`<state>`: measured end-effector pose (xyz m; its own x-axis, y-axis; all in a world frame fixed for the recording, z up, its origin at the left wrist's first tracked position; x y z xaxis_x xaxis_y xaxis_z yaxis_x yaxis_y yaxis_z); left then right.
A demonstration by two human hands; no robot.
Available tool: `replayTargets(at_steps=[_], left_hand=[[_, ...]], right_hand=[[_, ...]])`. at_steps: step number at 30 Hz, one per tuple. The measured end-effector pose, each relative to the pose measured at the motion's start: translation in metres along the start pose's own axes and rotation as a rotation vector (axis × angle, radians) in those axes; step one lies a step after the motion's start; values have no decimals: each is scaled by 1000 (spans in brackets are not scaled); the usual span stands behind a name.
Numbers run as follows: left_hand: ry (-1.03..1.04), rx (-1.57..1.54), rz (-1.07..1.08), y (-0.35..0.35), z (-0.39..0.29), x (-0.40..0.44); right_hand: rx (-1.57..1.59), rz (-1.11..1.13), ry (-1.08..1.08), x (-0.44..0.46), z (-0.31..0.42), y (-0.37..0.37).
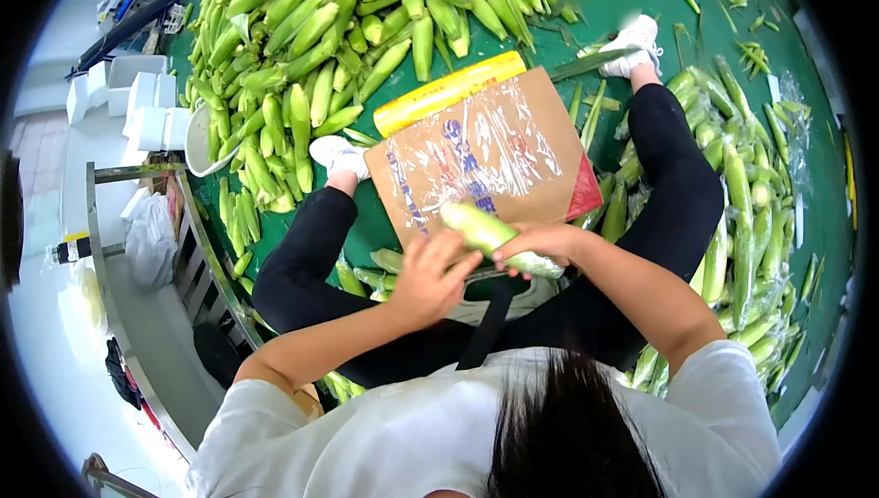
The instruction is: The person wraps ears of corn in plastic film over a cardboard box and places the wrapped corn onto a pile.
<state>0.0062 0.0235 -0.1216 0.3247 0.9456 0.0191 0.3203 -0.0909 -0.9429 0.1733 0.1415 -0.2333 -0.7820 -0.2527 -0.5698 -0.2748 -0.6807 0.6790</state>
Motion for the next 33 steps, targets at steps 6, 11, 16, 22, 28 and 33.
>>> replayTargets(at_steps=[6, 11, 16, 22, 28, 33], left_hand=[[-162, -339, 471, -7, 99, 19], [-708, -1701, 1156, 31, 197, -45], [-4, -100, 1576, 82, 253, -74], [120, 136, 1287, 136, 240, -114], [-372, -950, 545, 4, 241, 76], [-157, 221, -142, -48, 237, 167]], right_hand=[[-665, 237, 22, 60, 74, 24], [-1968, -32, -519, 67, 169, 13], [-1296, -1281, -680, 126, 289, -224], [-970, -1438, -192, 242, 356, -325], [-103, -573, -402, 203, 324, -330], [-412, -431, -398, 64, 262, -187]])
Point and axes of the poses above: each hand's wrist, its own x-axis towards the middle knuckle, its own y-axis out of the palm, z = x × y, the point moved 4 cm from there along x, towards the middle knuckle, and after that the axes turned 6 degrees about z, right-handed, at the moved point
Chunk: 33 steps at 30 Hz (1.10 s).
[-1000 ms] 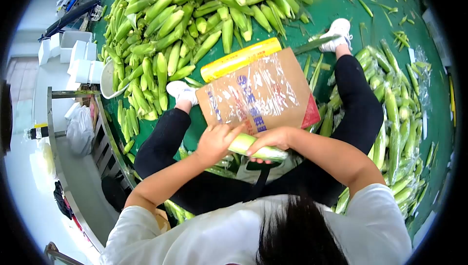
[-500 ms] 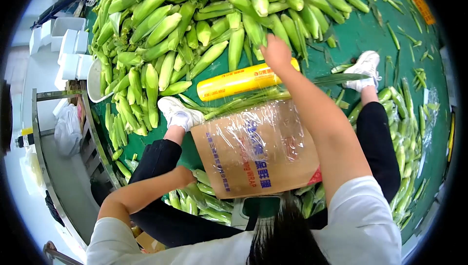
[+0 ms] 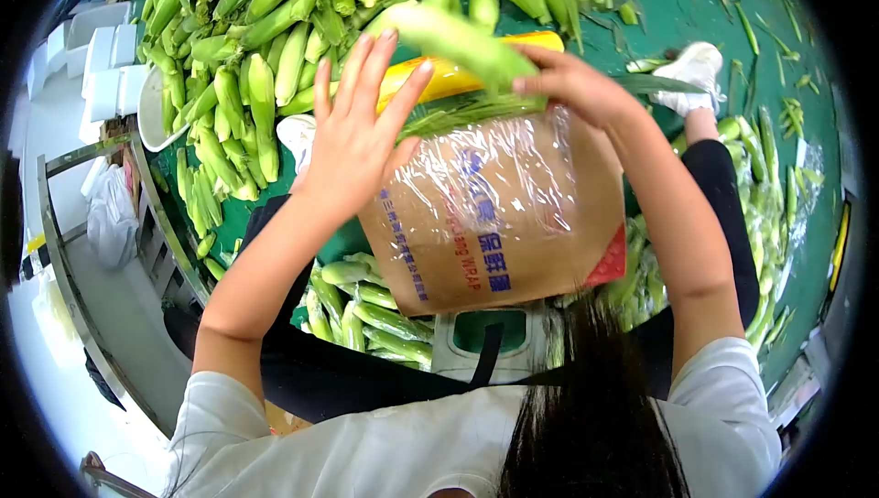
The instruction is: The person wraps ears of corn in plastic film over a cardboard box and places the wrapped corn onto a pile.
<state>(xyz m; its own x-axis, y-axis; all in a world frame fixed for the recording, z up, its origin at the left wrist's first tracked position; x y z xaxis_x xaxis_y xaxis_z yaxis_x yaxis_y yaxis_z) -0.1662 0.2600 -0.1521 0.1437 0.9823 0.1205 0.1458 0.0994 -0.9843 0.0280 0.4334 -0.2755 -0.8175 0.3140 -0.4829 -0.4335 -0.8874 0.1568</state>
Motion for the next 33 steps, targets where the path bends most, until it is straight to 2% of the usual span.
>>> replayTargets(at_steps=[1, 2, 3, 4, 5, 6, 7, 8, 9, 11, 13, 14, 15, 17, 19, 21, 22, 25, 26, 29, 30, 33], left_hand=[[11, -17, -4, 10, -2, 7], [39, 40, 43, 18, 0, 9], [36, -157, 129, 19, 4, 2], [-65, -285, 151, 26, 1, -11], [-161, -406, 168, 37, -2, -25], [-176, -418, 121, 48, -8, -38], [-192, -431, 81, 58, -15, -52], [-215, -335, 123, 66, -24, -63], [-291, -294, 233, 72, -35, -71], [-314, -222, 280, 87, -51, -87], [-292, -197, 305, 90, -63, -101], [-278, -182, 311, 92, -66, -104], [-244, -198, 290, 94, -68, -104], [-179, -239, 252, 100, -78, -103], [-183, -252, 262, 102, -89, -93], [-167, -264, 240, 102, -88, -86], [-104, -216, 106, 102, -83, -90], [216, -379, 93, 95, -70, -142], [320, -371, 17, 101, -72, -171], [-110, -264, 123, 123, -56, -196], [-155, -283, 66, 119, -47, -192], [88, -401, 50, 105, -40, -193]], right_hand=[[-49, 69, -136, -27, -1, 14], [145, 167, -153, -62, 11, 32], [308, 74, -198, -91, 11, 36], [128, -200, -166, -115, -15, 25], [-248, -595, -35, -134, -70, 10], [-455, -682, 396, -160, -76, 30], [-626, -727, 516, -169, -91, 58], [-720, -829, 520, -177, -90, 89], [-883, -896, 425, -175, -110, 103], [-835, -757, 486, -168, -142, 108], [-251, -634, 236, -179, -173, 96], [248, -651, 206, -193, -168, 93], [250, -570, 84, -203, -138, 87], [242, -620, -235, -188, -92, 102], [-125, -604, -435, -150, -55, 132], [-630, -553, -505, -108, -60, 148], [-876, -515, -540, -95, -61, 160], [-951, -447, -588, -86, -66, 155], [-1025, -409, -620, -83, -71, 150], [-1155, -270, -540, -72, -65, 145], [-1192, -253, -523, -70, -64, 145], [-1206, -153, -537, -74, -66, 141]])
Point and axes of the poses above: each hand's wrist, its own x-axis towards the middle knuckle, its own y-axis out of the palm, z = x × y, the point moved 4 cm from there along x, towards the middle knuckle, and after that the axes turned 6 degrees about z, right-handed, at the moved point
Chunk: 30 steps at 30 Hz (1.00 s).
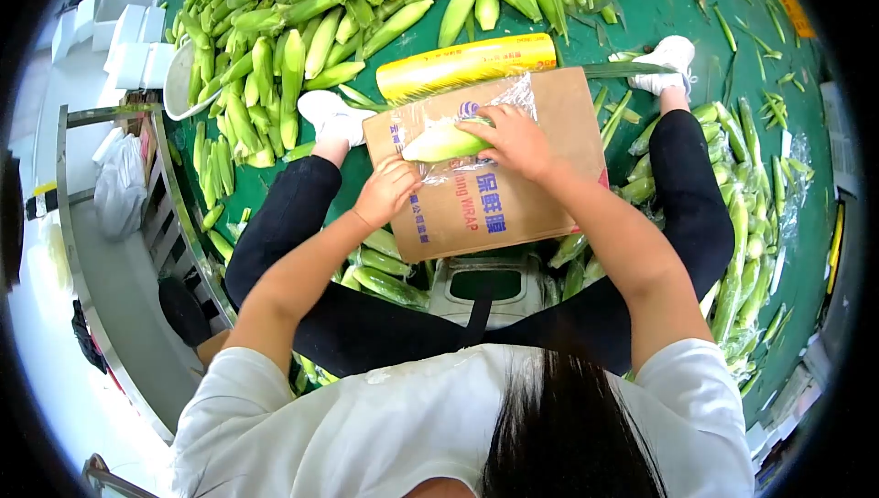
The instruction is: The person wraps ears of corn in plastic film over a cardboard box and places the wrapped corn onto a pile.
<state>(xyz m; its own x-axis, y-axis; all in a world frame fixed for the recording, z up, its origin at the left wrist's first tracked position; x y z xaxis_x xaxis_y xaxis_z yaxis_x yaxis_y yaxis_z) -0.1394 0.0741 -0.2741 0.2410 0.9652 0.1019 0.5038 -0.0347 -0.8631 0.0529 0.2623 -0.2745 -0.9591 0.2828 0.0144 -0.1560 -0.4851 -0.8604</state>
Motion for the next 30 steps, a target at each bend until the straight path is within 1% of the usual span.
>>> replayTargets(at_steps=[1, 2, 3, 4, 5, 7, 8, 9, 10, 11, 12, 14, 15, 16, 18, 19, 20, 21, 22, 24, 25, 26, 28, 29, 30], left_hand=[[-36, -103, 13, -14, -7, -3], [-30, -141, 71, -26, -13, -4], [-27, -206, 78, -33, -15, -4], [-25, -271, 82, -39, -15, -2], [-139, -351, 176, -37, -12, 0], [-215, -498, 215, -10, -6, 6], [-246, -572, 236, 6, -1, 13], [-176, -467, 261, 20, 8, 21], [-162, -345, 276, 19, 16, 31], [-152, -228, 292, 20, 20, 38], [-144, -112, 306, 17, 24, 48], [-201, 175, 321, -28, 40, 88], [-396, -125, 417, -38, 71, 99], [-587, -423, 500, -49, 98, 106], [-596, -494, 342, -96, 119, 128], [-577, -389, 225, -110, 125, 140], [-560, -292, 109, -119, 128, 150], [-513, -262, 90, -117, 124, 160], [-409, -363, 85, -108, 110, 174], [-190, -591, 228, -63, 80, 198], [-64, -395, 292, -33, 59, 202], [68, -198, 350, -1, 40, 199], [1, -147, 321, 47, 37, 188], [-33, -120, 300, 59, 34, 187], [51, -3, 306, 64, 19, 183]], right_hand=[[22, 23, -27, -8, 2, -3], [47, 46, -52, -19, 6, -7], [73, 67, -77, -28, 11, -10], [128, 136, -53, -36, 15, -12], [179, 206, -31, -44, 19, -15], [259, 318, 11, -50, 25, -10], [217, 290, 28, -50, 26, -7], [173, 258, 47, -47, 26, -2], [130, 229, 67, -42, 28, 0], [59, 154, 112, -34, 26, -2], [-4, 90, 113, -24, 17, 3], [-108, -41, 139, 9, -5, 4], [-153, -112, 164, 29, -14, -3], [-163, -85, 207, 48, -25, -9], [-188, -42, 292, 81, -39, -25], [-69, -53, 308, 82, -29, -18], [-6, 29, 323, 77, -15, -6], [-138, -54, 220, 68, 4, -7], [-268, -131, 118, 62, 18, -8], [-107, 188, 274, 71, 16, 1], [-22, 342, 352, 71, 14, 4], [51, 365, 318, 65, 14, 6], [202, 401, 255, 51, 15, 14], [481, 496, 118, 41, 17, 22], [607, 679, 144, 29, 19, 36]])
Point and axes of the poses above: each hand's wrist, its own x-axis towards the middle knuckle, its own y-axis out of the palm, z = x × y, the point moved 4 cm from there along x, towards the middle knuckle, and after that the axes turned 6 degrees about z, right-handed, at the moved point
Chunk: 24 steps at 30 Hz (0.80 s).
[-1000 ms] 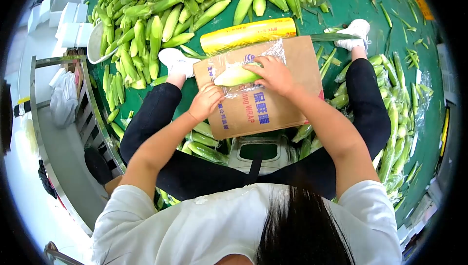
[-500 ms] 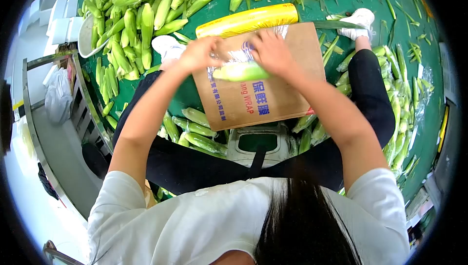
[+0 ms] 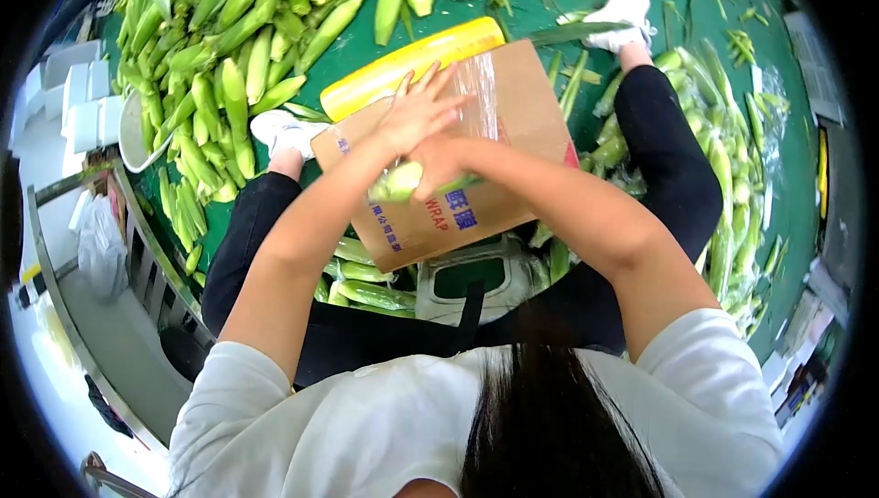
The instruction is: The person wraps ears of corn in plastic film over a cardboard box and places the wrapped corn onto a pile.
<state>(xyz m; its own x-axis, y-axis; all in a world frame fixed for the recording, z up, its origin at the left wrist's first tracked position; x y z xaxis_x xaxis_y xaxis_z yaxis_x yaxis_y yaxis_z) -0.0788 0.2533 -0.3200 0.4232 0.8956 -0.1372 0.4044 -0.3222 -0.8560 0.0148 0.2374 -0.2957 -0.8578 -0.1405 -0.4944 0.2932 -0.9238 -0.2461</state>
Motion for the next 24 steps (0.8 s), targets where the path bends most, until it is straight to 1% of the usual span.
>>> replayTargets(at_steps=[1, 2, 3, 4, 5, 6, 7, 8, 10, 11, 12, 13, 14, 15, 16, 18, 19, 20, 21, 22, 23, 24], left_hand=[[67, 125, 11, 7, -19, -8], [132, 258, 15, 10, -37, -16], [139, 243, 36, 12, -47, -20], [129, 233, 27, 14, -51, -22], [112, 220, 16, 20, -53, -25], [93, 201, 10, 26, -57, -28], [69, 198, -6, 29, -63, -32], [25, 178, -40, 33, -73, -36], [-60, 158, -120, 41, -92, -41], [-47, 270, 55, 61, -105, -45], [52, 317, 175, 59, -140, -61], [53, 442, 282, 104, -149, -65], [89, -67, 193, 96, -162, -86], [173, -568, 123, 88, -176, -108], [153, -241, 160, 91, -193, -126], [72, -380, 268, 49, -221, -165], [58, -179, 58, 6, -221, -173], [51, 26, -148, -33, -219, -181], [-49, 293, -218, -56, -213, -181], [-81, 334, -234, -82, -206, -174], [-38, 280, -33, -85, -189, -171], [3, 223, 165, -86, -175, -172]], right_hand=[[24, 223, 20, -3, 1, 16], [131, 572, 114, -10, 6, 47], [241, 767, 74, -27, 16, 75], [177, 892, -64, -35, 22, 113], [210, 1088, -116, -56, 43, 140], [274, 992, 45, -79, 48, 147], [511, 920, 73, -94, 33, 163], [680, 751, 132, -119, 28, 162], [485, 457, -14, -146, 48, 120], [666, 366, -36, -152, 48, 110], [839, 273, -61, -159, 45, 101], [1360, 267, -110, -160, 33, 106], [1613, 219, -124, -165, 33, 101], [1634, 42, -16, -166, 25, 100], [1649, -136, 94, -168, 14, 99], [1529, -85, 164, -162, -18, 103], [1470, -80, 233, -163, -10, 98], [1418, -27, 195, -156, -6, 99], [1346, 127, 188, -144, -2, 103], [1267, 277, 186, -134, 5, 106], [1218, 460, 119, -124, 32, 104], [1214, 552, 43, -114, 48, 103]])
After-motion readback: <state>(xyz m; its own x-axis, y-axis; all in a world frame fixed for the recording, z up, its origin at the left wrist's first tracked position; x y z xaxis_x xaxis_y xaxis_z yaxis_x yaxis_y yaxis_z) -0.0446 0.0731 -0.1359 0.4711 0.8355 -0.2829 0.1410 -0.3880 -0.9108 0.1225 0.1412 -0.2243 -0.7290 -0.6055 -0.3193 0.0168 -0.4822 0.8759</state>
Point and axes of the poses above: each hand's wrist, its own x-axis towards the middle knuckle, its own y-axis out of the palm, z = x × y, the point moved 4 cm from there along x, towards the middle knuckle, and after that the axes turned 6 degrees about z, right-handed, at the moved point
